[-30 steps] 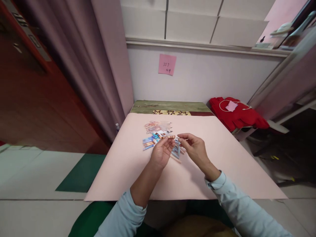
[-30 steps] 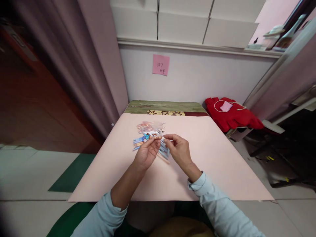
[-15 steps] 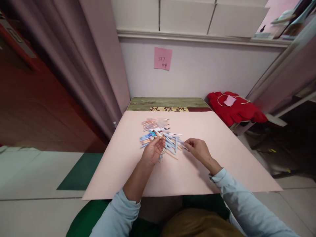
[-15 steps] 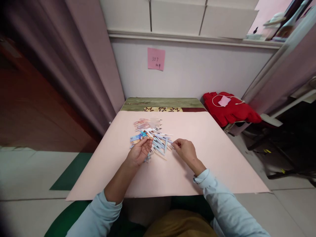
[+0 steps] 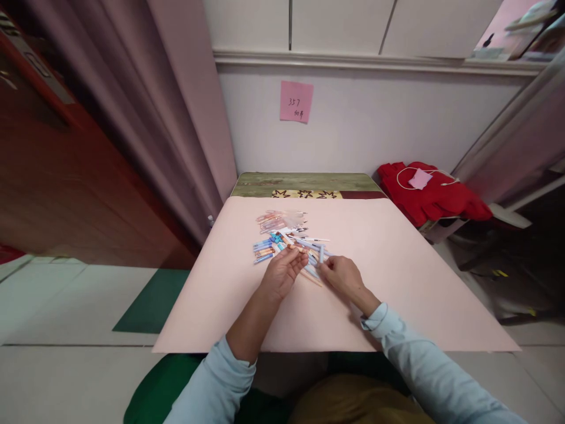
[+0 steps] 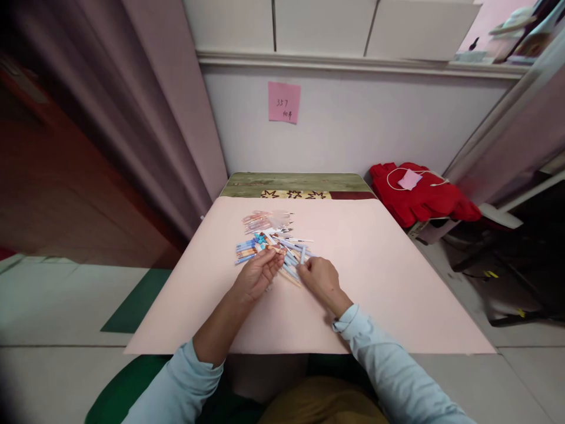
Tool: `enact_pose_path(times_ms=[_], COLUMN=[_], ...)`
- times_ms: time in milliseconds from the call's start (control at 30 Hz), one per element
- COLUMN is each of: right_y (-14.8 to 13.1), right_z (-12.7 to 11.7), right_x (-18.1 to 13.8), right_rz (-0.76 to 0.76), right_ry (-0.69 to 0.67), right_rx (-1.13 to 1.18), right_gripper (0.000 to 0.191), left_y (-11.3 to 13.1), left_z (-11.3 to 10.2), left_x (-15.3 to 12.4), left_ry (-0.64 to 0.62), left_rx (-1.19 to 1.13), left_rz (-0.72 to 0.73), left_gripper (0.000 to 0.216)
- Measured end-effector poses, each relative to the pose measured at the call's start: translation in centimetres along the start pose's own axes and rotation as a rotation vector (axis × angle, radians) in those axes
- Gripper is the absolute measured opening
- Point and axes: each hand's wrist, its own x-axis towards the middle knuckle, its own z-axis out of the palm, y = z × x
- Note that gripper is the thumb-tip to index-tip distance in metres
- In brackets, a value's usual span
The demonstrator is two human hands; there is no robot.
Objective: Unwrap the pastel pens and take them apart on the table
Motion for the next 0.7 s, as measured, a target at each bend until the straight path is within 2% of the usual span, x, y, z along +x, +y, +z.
enact_pose_path(times_ms=[267,567,700], right_y=[1.9,3.5,3.5], right_z=[-2.3,-4.0,-4.2], right_x=[-1.1,-1.5,-1.6], right_rz=[-0.093,-0.056,-0.078], right_ry=[0.001,-0.092,-0.133], right_rx=[-0.141,-0.197,-0.197], right_gripper=[0.016,0.017,0.015], left_y=[0.1,2.0,3.2], left_z=[-0.1,-0.6,-1.1], left_x=[0.2,0.6,0.8], left_ry=[0.026,0.173,0.19], left_rx=[-0.055,-0.172,-0.198], left_rz=[0.01,0.096,0.114], left_gripper=[0.01,0.011,0.008])
